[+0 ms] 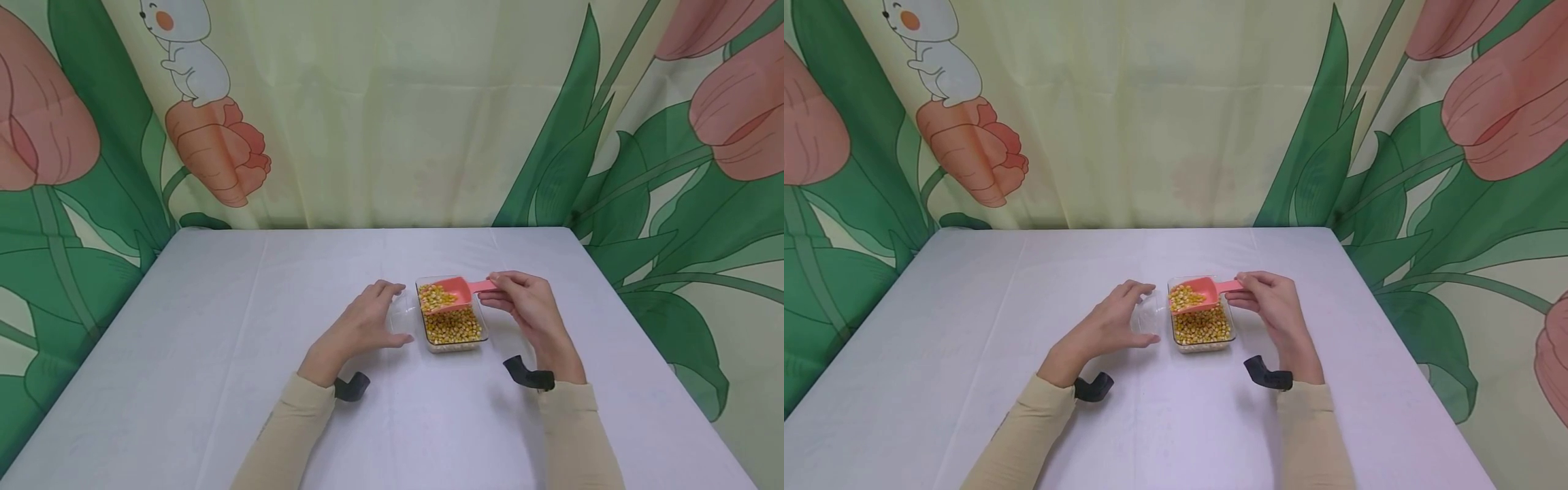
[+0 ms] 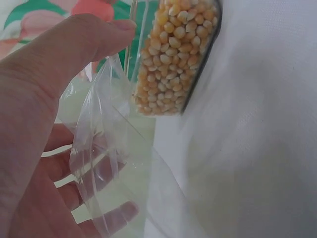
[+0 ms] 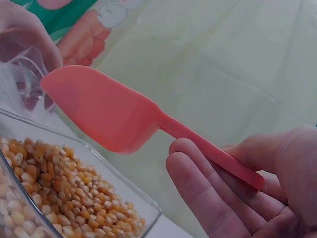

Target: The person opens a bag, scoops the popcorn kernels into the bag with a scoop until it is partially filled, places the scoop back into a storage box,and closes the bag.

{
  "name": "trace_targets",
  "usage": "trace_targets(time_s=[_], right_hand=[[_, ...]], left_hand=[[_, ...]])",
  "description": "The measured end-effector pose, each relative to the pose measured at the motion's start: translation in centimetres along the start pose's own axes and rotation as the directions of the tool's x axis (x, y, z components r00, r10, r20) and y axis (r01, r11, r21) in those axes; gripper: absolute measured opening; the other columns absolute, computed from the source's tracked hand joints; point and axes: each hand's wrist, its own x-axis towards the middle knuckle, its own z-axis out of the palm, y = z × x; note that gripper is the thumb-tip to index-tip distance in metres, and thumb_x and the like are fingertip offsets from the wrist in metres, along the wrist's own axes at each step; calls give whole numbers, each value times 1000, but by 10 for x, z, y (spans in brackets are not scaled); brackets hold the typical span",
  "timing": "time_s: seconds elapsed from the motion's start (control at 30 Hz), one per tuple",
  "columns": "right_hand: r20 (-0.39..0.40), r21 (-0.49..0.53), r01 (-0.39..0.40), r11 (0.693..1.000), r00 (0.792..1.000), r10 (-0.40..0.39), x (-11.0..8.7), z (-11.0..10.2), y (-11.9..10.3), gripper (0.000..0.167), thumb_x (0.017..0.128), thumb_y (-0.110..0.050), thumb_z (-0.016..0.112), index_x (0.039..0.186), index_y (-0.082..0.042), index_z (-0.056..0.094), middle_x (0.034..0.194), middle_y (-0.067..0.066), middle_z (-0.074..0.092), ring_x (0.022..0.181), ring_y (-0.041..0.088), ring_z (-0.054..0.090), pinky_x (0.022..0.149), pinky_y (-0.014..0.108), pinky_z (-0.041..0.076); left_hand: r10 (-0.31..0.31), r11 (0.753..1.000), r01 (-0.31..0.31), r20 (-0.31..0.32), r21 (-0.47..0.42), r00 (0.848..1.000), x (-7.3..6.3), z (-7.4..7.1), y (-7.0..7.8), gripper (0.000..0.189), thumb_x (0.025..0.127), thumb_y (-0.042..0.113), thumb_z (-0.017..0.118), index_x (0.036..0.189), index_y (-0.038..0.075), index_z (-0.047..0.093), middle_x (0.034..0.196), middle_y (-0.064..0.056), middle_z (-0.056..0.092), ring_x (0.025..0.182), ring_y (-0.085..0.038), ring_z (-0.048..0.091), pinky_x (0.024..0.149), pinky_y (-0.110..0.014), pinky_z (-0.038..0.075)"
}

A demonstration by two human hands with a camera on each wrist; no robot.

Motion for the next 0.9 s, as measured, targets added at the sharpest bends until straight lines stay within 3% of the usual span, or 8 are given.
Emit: trace_targets(time_s=[0.37, 0.9], right_hand=[[31, -72, 21, 997, 999, -18, 0, 14, 0, 51, 96, -30, 65, 129, 7, 55, 95, -2, 72, 82, 13, 75, 80, 28, 59], [48, -177, 111, 978, 993, -104, -3, 30, -1, 43, 99, -25, 61, 125, 9, 59, 95, 3, 73, 81, 14, 76, 77, 30, 60]], left_hand=[[1, 1000, -1, -45, -8, 999, 1, 5, 4, 86, 75, 48, 82, 143, 11, 44, 139, -7, 50, 120, -22, 54, 100, -40, 52], [21, 999, -23, -68, -30, 997, 3, 7, 6, 90, 76, 46, 81, 147, 8, 40, 124, -5, 58, 111, -18, 55, 94, -35, 54]])
